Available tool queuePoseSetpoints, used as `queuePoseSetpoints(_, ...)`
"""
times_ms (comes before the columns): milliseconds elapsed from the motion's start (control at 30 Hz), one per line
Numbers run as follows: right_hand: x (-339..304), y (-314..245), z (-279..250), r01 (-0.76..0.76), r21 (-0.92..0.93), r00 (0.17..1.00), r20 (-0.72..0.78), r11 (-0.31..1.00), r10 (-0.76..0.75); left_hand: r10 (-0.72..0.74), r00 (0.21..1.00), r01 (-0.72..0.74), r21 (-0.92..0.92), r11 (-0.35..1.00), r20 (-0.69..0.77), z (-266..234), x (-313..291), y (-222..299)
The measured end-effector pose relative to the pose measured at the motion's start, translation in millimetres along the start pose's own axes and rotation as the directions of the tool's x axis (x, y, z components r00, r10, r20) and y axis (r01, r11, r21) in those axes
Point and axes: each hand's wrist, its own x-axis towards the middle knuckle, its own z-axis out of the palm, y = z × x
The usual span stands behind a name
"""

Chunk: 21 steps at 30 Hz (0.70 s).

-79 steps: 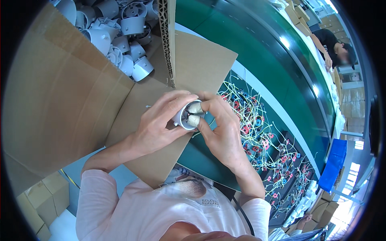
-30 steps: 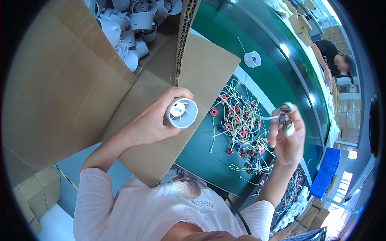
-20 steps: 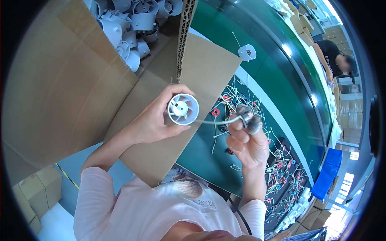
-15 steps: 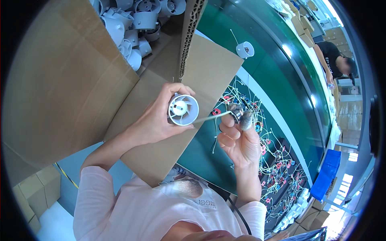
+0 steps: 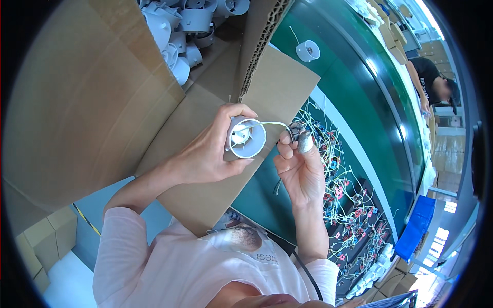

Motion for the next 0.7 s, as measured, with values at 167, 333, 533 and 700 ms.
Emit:
queuePoseSetpoints(167,-8,3,8,0.201,-0.356,0.979,0.04,0.912,-0.2,0.019,0.999,-0.019,-0.009,1.0,-0.029,-2,1,3)
queuePoseSetpoints(333,-18,12,27,0.281,-0.948,0.922,0.222,0.152,-0.317,0.268,0.963,-0.193,0.627,0.754,-0.026,-9,5,19)
queuePoseSetpoints(533,-16,14,41,0.429,-0.875,0.836,0.479,-0.223,-0.269,0.216,0.976,-0.191,0.54,0.819,0.018,-5,3,19)
queuePoseSetpoints(700,-11,4,27,0.488,-0.752,0.752,0.62,-0.443,-0.225,0.146,0.989,-0.13,0.398,0.908,-0.011,-2,3,22)
